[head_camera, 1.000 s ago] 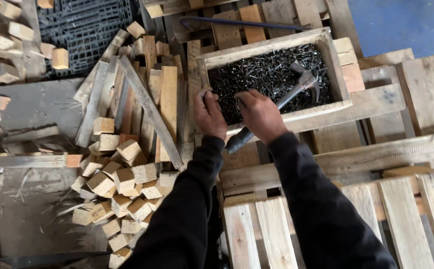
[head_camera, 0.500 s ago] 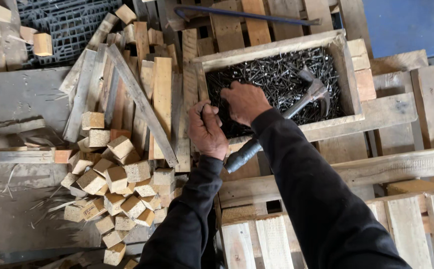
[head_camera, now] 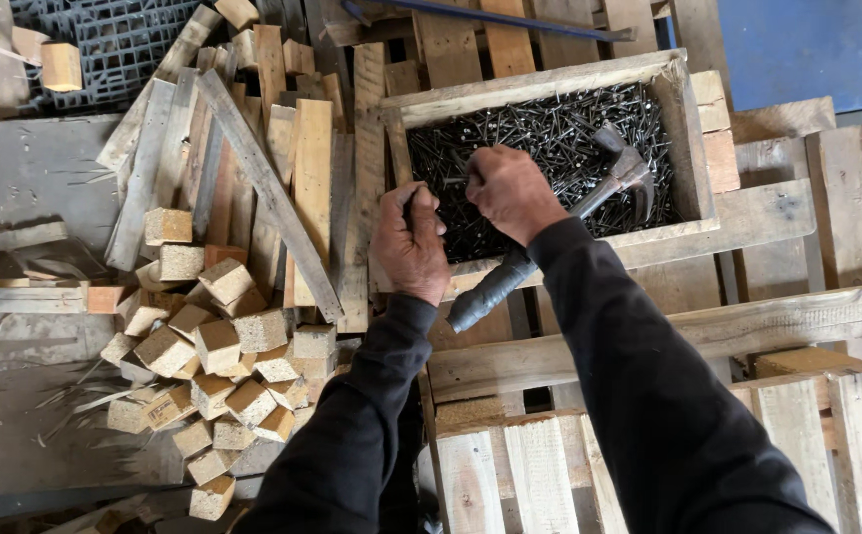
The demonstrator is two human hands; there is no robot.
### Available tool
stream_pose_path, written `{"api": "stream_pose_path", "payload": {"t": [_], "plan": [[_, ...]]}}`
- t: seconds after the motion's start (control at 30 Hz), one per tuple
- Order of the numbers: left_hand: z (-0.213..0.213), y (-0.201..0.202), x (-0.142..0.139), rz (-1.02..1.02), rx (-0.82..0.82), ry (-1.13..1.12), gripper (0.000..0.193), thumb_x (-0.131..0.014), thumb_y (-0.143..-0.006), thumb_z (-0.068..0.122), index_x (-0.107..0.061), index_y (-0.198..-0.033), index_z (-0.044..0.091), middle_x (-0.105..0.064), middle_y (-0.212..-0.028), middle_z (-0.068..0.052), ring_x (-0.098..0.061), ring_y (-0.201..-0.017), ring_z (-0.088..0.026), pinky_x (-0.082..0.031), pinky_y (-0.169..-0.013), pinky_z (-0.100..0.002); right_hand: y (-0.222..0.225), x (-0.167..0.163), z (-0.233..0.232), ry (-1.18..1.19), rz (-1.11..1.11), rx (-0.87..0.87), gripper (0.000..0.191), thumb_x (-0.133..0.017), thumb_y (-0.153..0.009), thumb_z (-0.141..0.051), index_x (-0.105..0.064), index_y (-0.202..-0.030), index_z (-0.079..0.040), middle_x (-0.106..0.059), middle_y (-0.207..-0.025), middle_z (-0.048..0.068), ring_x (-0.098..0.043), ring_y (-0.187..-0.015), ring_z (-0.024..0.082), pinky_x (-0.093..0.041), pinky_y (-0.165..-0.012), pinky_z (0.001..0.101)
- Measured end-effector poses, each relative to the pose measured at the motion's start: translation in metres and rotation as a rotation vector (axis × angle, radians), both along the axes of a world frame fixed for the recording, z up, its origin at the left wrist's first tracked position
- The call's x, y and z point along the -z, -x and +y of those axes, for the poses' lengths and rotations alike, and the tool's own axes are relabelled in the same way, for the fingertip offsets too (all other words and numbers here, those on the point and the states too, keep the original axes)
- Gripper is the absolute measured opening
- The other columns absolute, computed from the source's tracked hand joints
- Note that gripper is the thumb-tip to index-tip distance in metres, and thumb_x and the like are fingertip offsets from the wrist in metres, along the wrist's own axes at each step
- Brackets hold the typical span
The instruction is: The person aligns a wooden plank on a pallet frame and secures it by hammering nails. They repeatedly pick nails from a nearby box and drive them into the wood using a hammer.
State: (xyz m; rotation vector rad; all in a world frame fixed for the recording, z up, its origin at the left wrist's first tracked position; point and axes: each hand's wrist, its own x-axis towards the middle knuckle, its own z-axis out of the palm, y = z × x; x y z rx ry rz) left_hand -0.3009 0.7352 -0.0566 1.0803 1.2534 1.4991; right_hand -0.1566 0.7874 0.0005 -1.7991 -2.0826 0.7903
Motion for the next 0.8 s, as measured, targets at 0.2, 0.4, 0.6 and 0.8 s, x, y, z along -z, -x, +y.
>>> {"api": "stream_pose_path", "payload": {"t": [0.2,0.4,0.6,0.8], "plan": [[0.063,0.008,-0.032,0.345,0.192,-0.272,0.043,-0.048,-0.111,0.049,-0.067,-0.114,0.01,-0.072,-0.102,-0.006,-0.073,-0.086,-0.016,-0.065,-0.073,-0.031,-0.023,-0.026,-0.006,0.282,0.304,0.215,0.013,-0.068,-0.095,-0.006,-0.073,-0.106,-0.001,-0.073,-0.086,0.011,-0.061,-0.061,0.011,-0.054,-0.052,0.0258],[0.094,-0.029,-0.049,0.184,0.826,0.041,0.076,-0.036,-0.1,0.074,-0.07,-0.105,0.007,-0.069,-0.097,-0.006,-0.07,-0.088,-0.016,-0.061,-0.078,-0.035,-0.023,-0.04,-0.01,0.323,0.279,0.227,0.019,-0.063,-0.101,-0.013,-0.068,-0.114,0.001,-0.074,-0.096,0.013,-0.07,-0.067,0.014,-0.06,-0.059,0.0287],[0.078,-0.042,-0.032,-0.887,0.47,0.676,0.062,-0.036,-0.104,0.061,-0.062,-0.093,0.006,-0.062,-0.075,-0.006,-0.056,-0.062,-0.019,-0.047,-0.056,-0.035,-0.036,-0.044,-0.035,0.001,0.685,0.317,0.044,-0.059,-0.108,-0.018,-0.047,-0.149,-0.007,-0.07,-0.125,0.01,-0.073,-0.096,0.015,-0.064,-0.08,0.0322],[0.083,-0.032,-0.023,-1.441,0.363,0.723,0.035,-0.051,-0.109,0.029,-0.063,-0.095,0.0,-0.067,-0.081,-0.011,-0.061,-0.067,-0.019,-0.053,-0.06,-0.032,-0.022,-0.038,-0.138,-0.357,0.808,0.671,0.024,-0.055,-0.113,-0.029,-0.062,-0.118,-0.007,-0.066,-0.095,0.008,-0.064,-0.083,0.015,-0.061,-0.077,0.0331]]}}
